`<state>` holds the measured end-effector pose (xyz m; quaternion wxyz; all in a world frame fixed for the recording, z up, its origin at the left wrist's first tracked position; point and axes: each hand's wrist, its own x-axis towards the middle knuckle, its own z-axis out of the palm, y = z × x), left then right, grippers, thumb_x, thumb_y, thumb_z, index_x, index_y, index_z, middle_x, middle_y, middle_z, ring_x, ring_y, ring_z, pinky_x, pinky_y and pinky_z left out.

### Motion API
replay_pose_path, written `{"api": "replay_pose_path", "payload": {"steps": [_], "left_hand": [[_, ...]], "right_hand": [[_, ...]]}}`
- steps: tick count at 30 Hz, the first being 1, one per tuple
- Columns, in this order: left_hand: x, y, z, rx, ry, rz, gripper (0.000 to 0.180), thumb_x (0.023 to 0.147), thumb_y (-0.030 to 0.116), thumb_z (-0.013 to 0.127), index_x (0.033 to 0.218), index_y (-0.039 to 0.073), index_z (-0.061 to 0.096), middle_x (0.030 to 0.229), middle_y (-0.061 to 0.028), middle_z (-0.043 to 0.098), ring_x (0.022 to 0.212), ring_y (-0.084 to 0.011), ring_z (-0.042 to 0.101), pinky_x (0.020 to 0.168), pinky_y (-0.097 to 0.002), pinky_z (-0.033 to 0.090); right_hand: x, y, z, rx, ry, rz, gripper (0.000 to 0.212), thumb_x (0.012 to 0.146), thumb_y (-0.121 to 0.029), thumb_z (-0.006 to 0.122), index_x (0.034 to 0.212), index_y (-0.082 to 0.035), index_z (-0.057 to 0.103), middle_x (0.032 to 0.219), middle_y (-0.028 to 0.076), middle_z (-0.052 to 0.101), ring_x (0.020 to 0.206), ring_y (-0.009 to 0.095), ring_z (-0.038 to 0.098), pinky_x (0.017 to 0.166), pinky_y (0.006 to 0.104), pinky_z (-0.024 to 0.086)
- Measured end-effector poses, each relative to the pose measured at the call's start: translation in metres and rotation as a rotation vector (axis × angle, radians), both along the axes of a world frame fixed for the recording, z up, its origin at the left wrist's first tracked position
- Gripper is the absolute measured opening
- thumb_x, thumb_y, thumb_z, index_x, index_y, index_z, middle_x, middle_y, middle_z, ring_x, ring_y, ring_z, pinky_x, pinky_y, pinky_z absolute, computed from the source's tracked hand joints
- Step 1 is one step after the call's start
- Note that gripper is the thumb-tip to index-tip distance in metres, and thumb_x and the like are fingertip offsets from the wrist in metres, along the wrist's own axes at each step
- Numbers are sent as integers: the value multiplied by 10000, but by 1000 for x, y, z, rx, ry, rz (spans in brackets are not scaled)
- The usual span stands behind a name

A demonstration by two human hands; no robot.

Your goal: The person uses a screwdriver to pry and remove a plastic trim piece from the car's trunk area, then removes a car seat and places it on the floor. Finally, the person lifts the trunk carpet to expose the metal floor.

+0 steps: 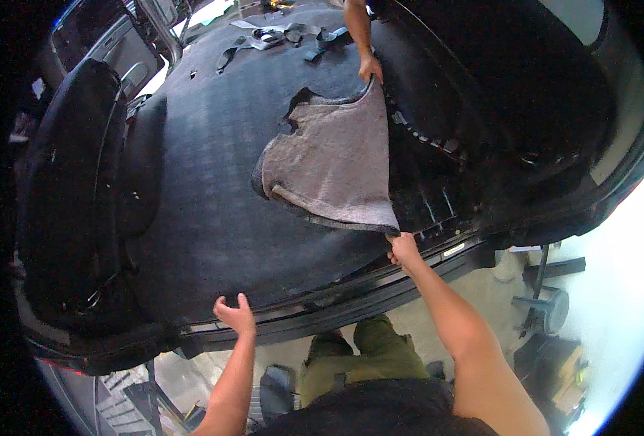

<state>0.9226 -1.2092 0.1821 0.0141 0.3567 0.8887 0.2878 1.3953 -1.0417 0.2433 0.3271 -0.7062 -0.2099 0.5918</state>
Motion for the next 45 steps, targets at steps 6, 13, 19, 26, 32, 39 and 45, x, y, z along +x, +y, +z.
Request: {"api": "replay_pose_path", "payload": {"steps": [6, 13, 19, 26, 32, 39, 45], "left_hand": [[87, 17, 25, 211, -1128, 739, 700, 837, 591, 785, 1121, 1, 536, 943, -137, 593, 858, -302, 598, 738, -459, 473], [90, 69, 113, 550, -1889, 450, 700, 899, 734, 532, 987, 50, 650, 908, -99, 641, 827, -267, 627, 666, -400, 450], [22, 101, 133, 360, -1781, 420, 435, 984, 515, 564, 979, 81, 586, 793, -79, 589, 714, -248, 566, 631, -393, 421], [2, 127, 156, 249, -1675, 442, 274, 1028, 394, 548, 899, 152, 554, 670, -16, 497, 551, -185, 463, 518, -347, 382], [4, 149, 204, 255, -1676, 347, 324, 1050, 337, 523, 780, 159, 492, 623, -2, 469, 490, -168, 430, 479, -318, 341], [-14, 204, 321, 294, -1437, 244, 413, 1091, 372, 438, 735, 163, 437, 603, 5, 436, 455, -137, 430, 461, -303, 358], [-2, 274, 402, 266, -1148, -28, 308, 1108, 333, 433, 924, 97, 509, 734, -3, 474, 609, -145, 504, 480, -297, 390]], "right_hand": [[-25, 31, 104, 181, -153, 416, 223, 995, -270, 675, 1006, -56, 617, 707, 49, 587, 501, 145, 541, 409, 298, 377], [-90, 108, 225, 325, 105, 524, 314, 1000, -324, 669, 949, -15, 657, 729, 34, 600, 517, 114, 517, 437, 282, 389], [-100, 125, 253, 258, 189, 500, 315, 1010, -312, 642, 852, -39, 628, 615, 36, 566, 470, 126, 522, 409, 293, 368], [-139, 216, 286, 333, 144, 705, 320, 958, -311, 656, 792, -43, 599, 550, 49, 536, 412, 132, 470, 393, 312, 320], [-214, 292, 315, 480, 41, 780, 339, 918, -234, 643, 652, -29, 601, 555, 87, 588, 430, 160, 537, 393, 338, 359], [-211, 308, 319, 735, 303, 726, 438, 974, -403, 660, 695, -68, 617, 599, 59, 606, 492, 126, 550, 441, 298, 391], [-133, 195, 169, 548, 108, 697, 334, 989, -280, 645, 781, -28, 581, 623, 39, 589, 542, 120, 555, 510, 324, 442]]}}
